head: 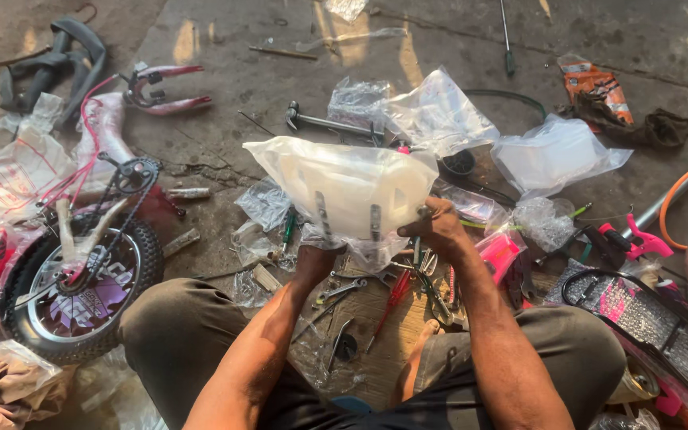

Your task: The person assembles a pink bicycle seat onto a metal seat post. They insert the post into the seat base, tighten the clamp with a wrench, and then use a screwdriver to secure the seat further.

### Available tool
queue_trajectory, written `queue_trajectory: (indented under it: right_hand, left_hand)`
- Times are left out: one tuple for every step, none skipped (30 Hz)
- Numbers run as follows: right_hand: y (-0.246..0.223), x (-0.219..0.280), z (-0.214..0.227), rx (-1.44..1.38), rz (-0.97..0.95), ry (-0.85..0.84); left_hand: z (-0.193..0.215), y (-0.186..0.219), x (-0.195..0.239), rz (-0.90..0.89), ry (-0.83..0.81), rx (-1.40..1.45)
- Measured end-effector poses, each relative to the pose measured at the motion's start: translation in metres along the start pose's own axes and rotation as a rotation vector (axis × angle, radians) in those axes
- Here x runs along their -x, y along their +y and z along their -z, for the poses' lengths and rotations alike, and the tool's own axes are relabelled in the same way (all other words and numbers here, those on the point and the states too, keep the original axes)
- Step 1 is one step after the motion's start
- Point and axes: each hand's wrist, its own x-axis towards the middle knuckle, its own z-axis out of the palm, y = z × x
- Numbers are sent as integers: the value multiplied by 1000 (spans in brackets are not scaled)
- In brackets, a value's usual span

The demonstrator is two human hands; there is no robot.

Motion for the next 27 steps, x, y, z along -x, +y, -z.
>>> queue_trajectory:
  right_hand:
    - [11,4,-1,3,-47,15]
    - [19,7,-2,19,-47,12]
    - [24,11,-1,34,-47,8]
    - [28,15,0,47,-48,4]
    - [30,19,3,-11,-58,23]
    - [31,25,9,-68,-72,48]
    - [32,30,15,-124,-86,73]
    - [32,30,22,-63,-93,104]
    - [32,30,29,-1,-102,134]
    - [33,30,34,60,-105,163]
    - [34,30,36,289,26,128]
    - [36,26,37,519,162,89]
    - [40,23,37,749,298,48]
    - [45,24,36,582,224,51]
    - [53,25,35,414,151,54]
    - [62,29,34,244,72,52]
    - [72,34,36,265,53,60]
    - [82,40,37,283,33,63]
    - [92,43,40,301,13,65]
    - [103,48,42,227,-34,71]
    - [113,51,45,154,-81,77]
    - [121,50,48,81,-120,92]
    - [129,49,50,43,-142,90]
    - [134,50,52,5,-163,89]
    - [137,51,54,-33,-185,87]
    - [139,49,54,-17,-183,66]
    - [139,48,52,0,-182,45]
  left_hand:
    - [-2,-3,10,3,-97,9]
    - [-6,-6,15,41,-100,3]
    - [-8,-7,17,79,-104,-2]
    - [-11,-7,18,118,-108,-10]
    - [-13,-6,16,221,-147,20]
    - [-17,-2,14,322,-190,53]
    - [-20,2,11,424,-234,85]
    - [-24,4,4,429,-152,160]
    - [-28,7,-1,433,-71,234]
    - [-30,8,-4,435,16,307]
    - [-32,7,-3,433,-16,279]
    - [-35,4,-4,427,-41,250]
    - [-40,-2,-4,422,-66,221]
    - [-46,-8,1,403,-67,263]
    - [-54,-15,7,385,-67,305]
    - [-61,-22,17,374,-68,345]
    - [-69,-29,23,326,-65,558]
    - [-74,-36,31,279,-59,768]
    - [-78,-40,36,229,-50,976]
    - [-79,-43,43,306,-72,1095]
    - [-79,-44,48,384,-93,1213]
    - [-80,-47,45,453,-118,1331]
    - [-79,-48,44,410,-125,1267]
    - [-78,-45,41,391,-137,1223]
    - [-77,-41,39,373,-137,1196]
    - [-74,-39,36,371,-139,1180]
    - [-71,-38,33,369,-139,1164]
